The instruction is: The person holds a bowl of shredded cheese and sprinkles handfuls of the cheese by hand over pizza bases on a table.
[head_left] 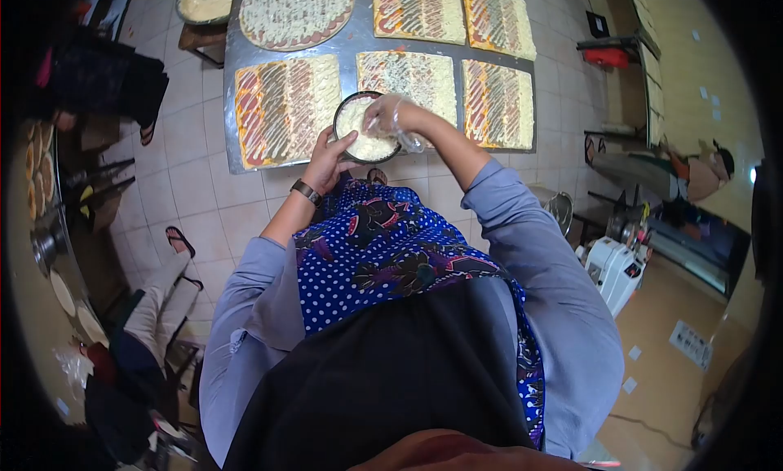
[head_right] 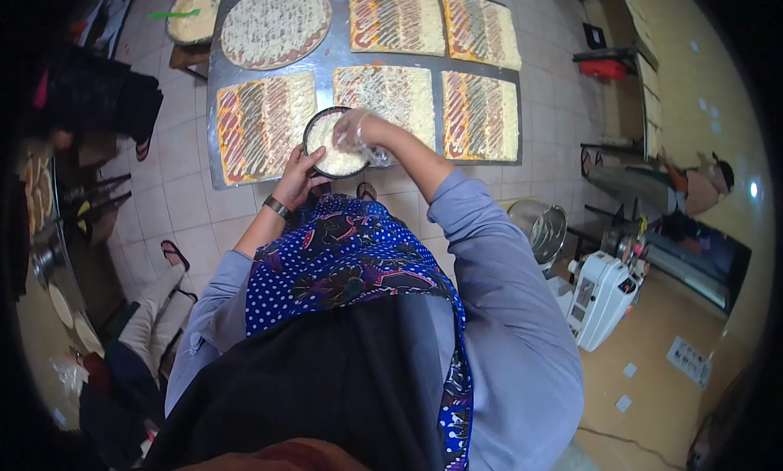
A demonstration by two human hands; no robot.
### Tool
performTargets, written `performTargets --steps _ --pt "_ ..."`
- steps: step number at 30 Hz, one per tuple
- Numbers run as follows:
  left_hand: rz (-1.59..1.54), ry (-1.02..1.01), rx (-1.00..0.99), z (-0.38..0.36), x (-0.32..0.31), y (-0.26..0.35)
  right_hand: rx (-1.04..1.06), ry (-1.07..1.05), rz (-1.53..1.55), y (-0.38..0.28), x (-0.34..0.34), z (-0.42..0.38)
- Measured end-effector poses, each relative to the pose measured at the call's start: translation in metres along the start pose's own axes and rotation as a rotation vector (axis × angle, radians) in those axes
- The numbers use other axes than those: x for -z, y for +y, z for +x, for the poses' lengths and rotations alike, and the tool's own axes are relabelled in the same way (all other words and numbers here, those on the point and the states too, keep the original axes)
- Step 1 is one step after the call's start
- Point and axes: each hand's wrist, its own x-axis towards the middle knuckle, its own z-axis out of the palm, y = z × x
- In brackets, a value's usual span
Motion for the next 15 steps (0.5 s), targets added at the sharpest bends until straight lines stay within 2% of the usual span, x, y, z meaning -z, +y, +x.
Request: performTargets --steps 1,3,4,6,7,9,15 --pt "-0.015 0.016 -0.014 -0.002 -0.003 -0.003 0.016 -0.017 -0.01 0.002 0.01 -0.006" --pt "-0.009 0.096 -0.083 -0.005 -0.007 -0.013 -0.117 0.004 0.352 0.016 0.027 -0.014" --pt "-0.044 0.106 -0.089 -0.008 -0.007 -0.017 -0.109 -0.012 0.347 0.025 0.032 -0.019" --pt "-0.09 0.133 -0.121 -0.014 -0.003 -0.029 -0.312 -0.015 0.441 0.046 0.043 -0.028" --pt "-0.126 0.148 -0.143 -0.018 0.0 -0.036 -0.304 -0.026 0.432 0.055 0.041 -0.034" --pt "-0.162 0.162 -0.165 -0.029 0.002 -0.046 -0.254 -0.094 0.053 0.074 0.032 -0.042" --pt "-0.281 0.266 -0.263 -0.062 0.004 -0.086 -0.148 -0.018 -0.308 0.114 0.002 -0.059"
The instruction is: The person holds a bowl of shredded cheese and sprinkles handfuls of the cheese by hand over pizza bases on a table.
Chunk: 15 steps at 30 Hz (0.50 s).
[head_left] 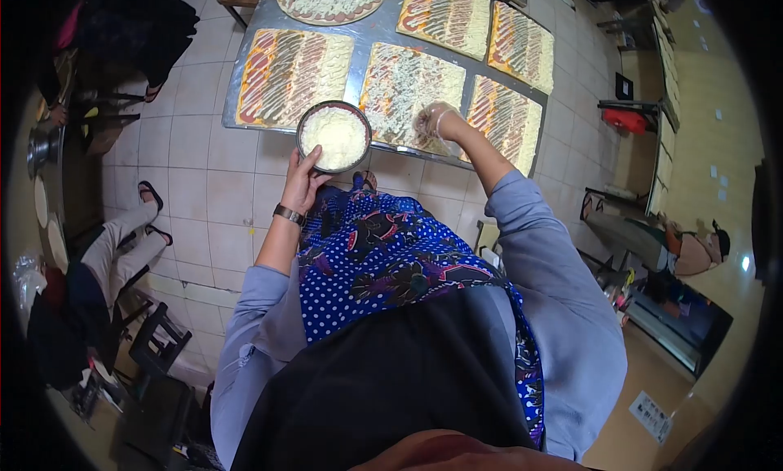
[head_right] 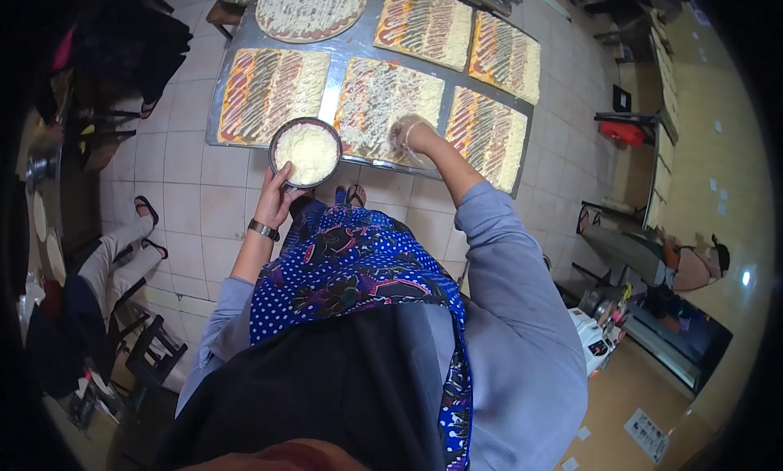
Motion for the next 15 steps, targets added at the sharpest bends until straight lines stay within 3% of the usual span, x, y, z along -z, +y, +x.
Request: performTargets --steps 6,7,10,14,15 --pt "-0.082 0.043 -0.05 -0.032 0.006 -0.025 0.002 0.003 0.085 0.042 -0.001 -0.009" --pt "-0.088 0.058 -0.049 -0.036 0.005 -0.029 0.051 0.157 -0.12 0.045 0.003 -0.007" --pt "-0.094 0.083 -0.051 -0.043 0.006 -0.035 0.054 0.341 -0.131 0.057 0.02 0.017" --pt "-0.09 0.078 -0.046 -0.049 0.004 -0.034 -0.014 0.414 -0.109 0.061 0.047 0.052" --pt "-0.086 0.08 -0.043 -0.049 0.004 -0.033 -0.085 0.332 -0.164 0.065 0.054 0.063"
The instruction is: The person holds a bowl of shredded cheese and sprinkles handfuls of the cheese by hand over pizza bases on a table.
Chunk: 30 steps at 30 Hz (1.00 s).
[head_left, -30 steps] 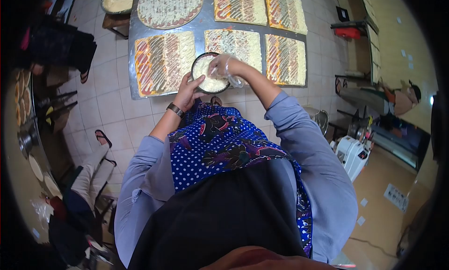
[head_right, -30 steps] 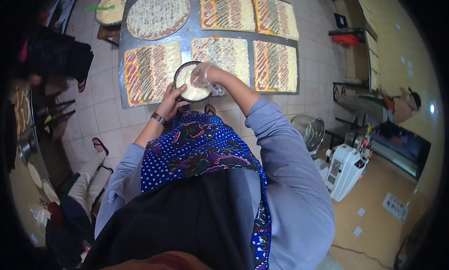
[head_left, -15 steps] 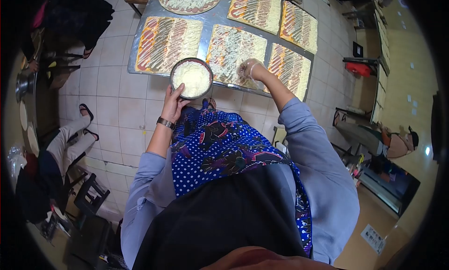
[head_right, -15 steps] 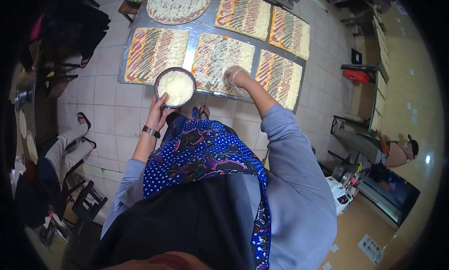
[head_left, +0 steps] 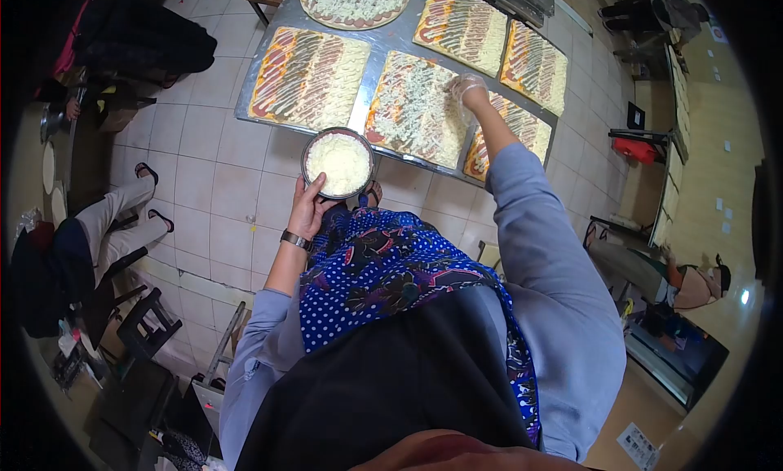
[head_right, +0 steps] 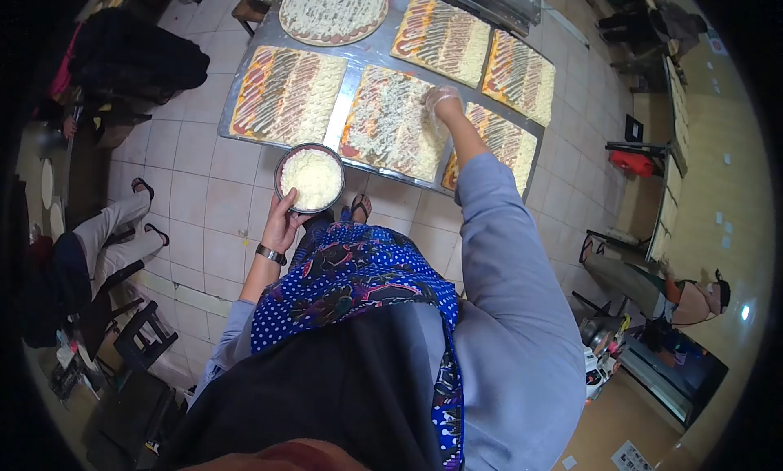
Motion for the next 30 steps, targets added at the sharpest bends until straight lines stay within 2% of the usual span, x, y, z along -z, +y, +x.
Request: performTargets --steps 1,3,4,7,9,11,12,13,15,17,19,20,22,24,26,27,28,30 --pt "0.004 0.001 0.003 0.0 0.0 0.001 0.003 0.001 0.0 0.004 -0.001 0.006" --pt "0.005 0.003 -0.002 -0.002 -0.002 0.006 -0.012 0.06 -0.261 0.013 -0.007 0.019" --pt "0.004 0.003 -0.004 -0.002 -0.002 0.009 0.006 -0.008 -0.366 0.022 -0.013 0.029" --pt "0.02 -0.025 -0.015 -0.002 -0.005 0.02 -0.016 0.029 -0.418 0.03 -0.015 0.022" --pt "0.02 -0.033 -0.006 0.004 -0.003 0.024 0.009 0.109 -0.388 0.028 -0.014 0.019" --pt "0.025 -0.041 0.007 0.009 -0.001 0.028 -0.151 0.146 0.097 0.004 0.002 0.009" --pt "0.037 -0.028 0.023 0.011 -0.002 0.031 -0.185 0.121 0.231 0.005 -0.009 0.025" --pt "0.05 -0.016 0.037 0.014 -0.003 0.033 -0.185 0.125 0.233 0.013 -0.017 0.035" --pt "0.061 -0.03 0.039 0.017 -0.006 0.04 -0.099 -0.008 0.01 -0.011 -0.001 0.036" --pt "0.074 -0.042 0.046 0.021 -0.01 0.045 -0.058 0.036 0.048 -0.021 0.009 0.033" --pt "0.055 -0.072 0.052 0.025 -0.014 0.051 -0.248 -0.186 -0.033 -0.039 0.032 0.019" --pt "0.058 -0.079 0.047 0.026 -0.017 0.054 -0.249 -0.177 -0.032 -0.044 0.036 0.009" --pt "0.103 -0.124 0.07 0.03 -0.023 0.061 -0.082 -0.033 -0.144 -0.055 0.046 -0.017" --pt "0.094 -0.189 0.076 0.034 -0.028 0.066 -0.082 0.086 0.153 -0.067 0.036 -0.038" --pt "0.065 -0.256 0.093 0.038 -0.039 0.069 -0.053 -0.136 0.883 -0.072 0.001 -0.038" --pt "0.057 -0.289 0.088 0.041 -0.043 0.069 -0.096 -0.317 1.127 -0.109 0.03 -0.064" --pt "0.058 -0.309 0.101 0.042 -0.05 0.071 0.072 -0.349 1.276 -0.116 0.017 -0.071" --pt "0.085 -0.346 0.122 0.044 -0.059 0.073 -0.012 -0.34 1.259 -0.133 -0.006 -0.082"
